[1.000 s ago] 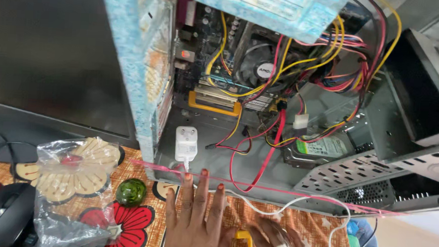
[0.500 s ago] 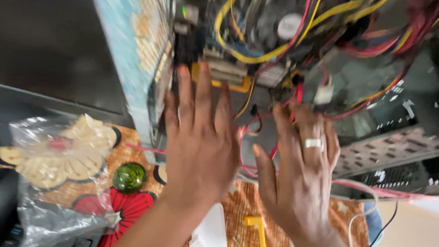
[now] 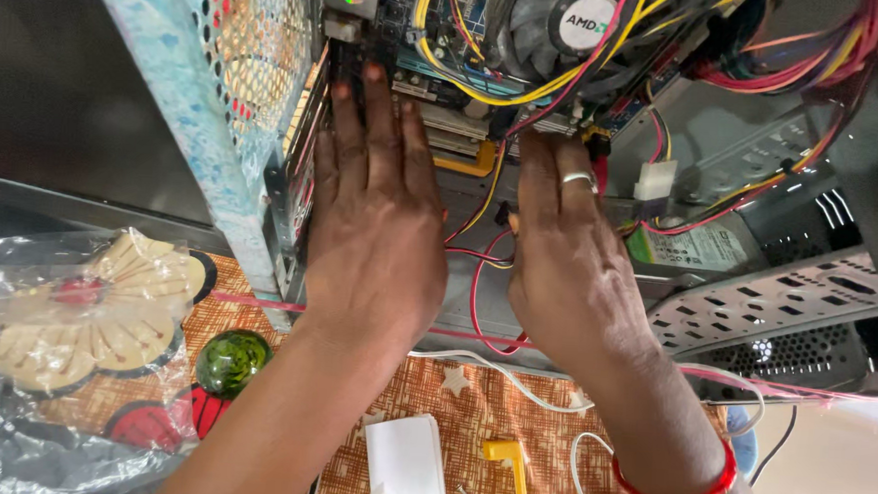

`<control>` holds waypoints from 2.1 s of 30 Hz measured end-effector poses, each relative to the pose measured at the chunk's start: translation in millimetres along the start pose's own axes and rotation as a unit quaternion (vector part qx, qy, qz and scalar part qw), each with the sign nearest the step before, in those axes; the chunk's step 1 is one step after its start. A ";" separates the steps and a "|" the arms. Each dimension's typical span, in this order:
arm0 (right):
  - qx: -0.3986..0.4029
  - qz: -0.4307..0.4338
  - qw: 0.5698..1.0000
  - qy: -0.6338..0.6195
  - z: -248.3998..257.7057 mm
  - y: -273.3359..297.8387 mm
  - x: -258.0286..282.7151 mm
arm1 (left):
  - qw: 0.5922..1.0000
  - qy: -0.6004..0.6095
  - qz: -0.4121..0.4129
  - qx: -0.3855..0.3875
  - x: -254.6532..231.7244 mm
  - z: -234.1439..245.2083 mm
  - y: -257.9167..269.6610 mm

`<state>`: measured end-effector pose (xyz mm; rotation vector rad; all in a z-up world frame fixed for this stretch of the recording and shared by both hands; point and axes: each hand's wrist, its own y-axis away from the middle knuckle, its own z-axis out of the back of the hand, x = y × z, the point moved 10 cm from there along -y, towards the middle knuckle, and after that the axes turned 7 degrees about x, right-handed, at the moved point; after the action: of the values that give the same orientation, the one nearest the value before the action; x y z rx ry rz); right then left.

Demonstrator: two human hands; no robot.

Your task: The person unpacks a yellow plastic bracket and a small metal component from plastic bags on a table. They insert the bracket into the open computer case and connect a white cable to the motherboard. The person then handles a small metal piece and briefly reviews a printed instruction sheet.

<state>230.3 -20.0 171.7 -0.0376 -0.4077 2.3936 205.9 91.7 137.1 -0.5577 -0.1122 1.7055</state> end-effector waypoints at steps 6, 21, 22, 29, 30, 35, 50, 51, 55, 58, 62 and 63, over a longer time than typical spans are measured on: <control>0.043 -0.028 0.998 -0.043 -23.2 -14.8 -20.4 | 0.986 -0.005 0.064 0.151 19.9 -36.0 -10.3; 0.048 -0.151 0.950 -0.269 -56.1 -32.6 -66.9 | 0.981 0.025 0.179 0.072 61.4 -37.6 -36.5; 0.046 -0.158 0.933 -0.319 -61.7 -34.5 -70.2 | 0.982 0.039 0.169 0.075 60.8 -38.4 -36.5; 0.075 -0.194 0.962 -0.175 -65.5 -43.4 -74.4 | 0.979 -0.042 0.159 0.117 53.6 -40.5 -43.3; 0.063 -0.172 0.978 -0.101 -58.1 -46.5 -68.6 | 0.980 -0.043 0.164 0.102 52.9 -36.5 -42.1; 0.011 -0.117 0.992 0.034 -40.3 -52.0 -46.4 | 0.974 -0.004 0.193 0.119 56.8 -38.7 -37.1; 0.061 -0.128 0.984 0.111 -41.3 -47.1 -36.8 | 0.981 0.004 0.177 0.077 56.4 -30.4 -34.9; 0.060 -0.130 0.984 0.107 -37.2 -44.8 -35.9 | 0.981 0.016 0.180 0.069 55.0 -26.4 -33.9; 0.020 -0.119 0.990 0.071 -6.7 -25.8 -21.1 | 0.994 -0.006 0.105 -0.001 27.8 8.9 -17.3; -0.028 -0.129 0.990 0.048 20.1 -4.5 -8.2 | 0.992 0.093 0.078 0.019 6.6 21.5 9.1; -0.130 -0.034 0.988 0.076 53.3 9.8 21.2 | 0.991 0.073 -0.021 -0.111 -20.9 55.6 19.7; -0.124 -0.024 0.989 0.073 53.5 10.2 23.3 | 0.992 0.061 -0.026 -0.109 -22.4 55.9 20.3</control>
<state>198.8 -27.1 221.4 -0.3101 -0.6263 2.2620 166.4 78.8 185.3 -0.8133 -0.2265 1.6140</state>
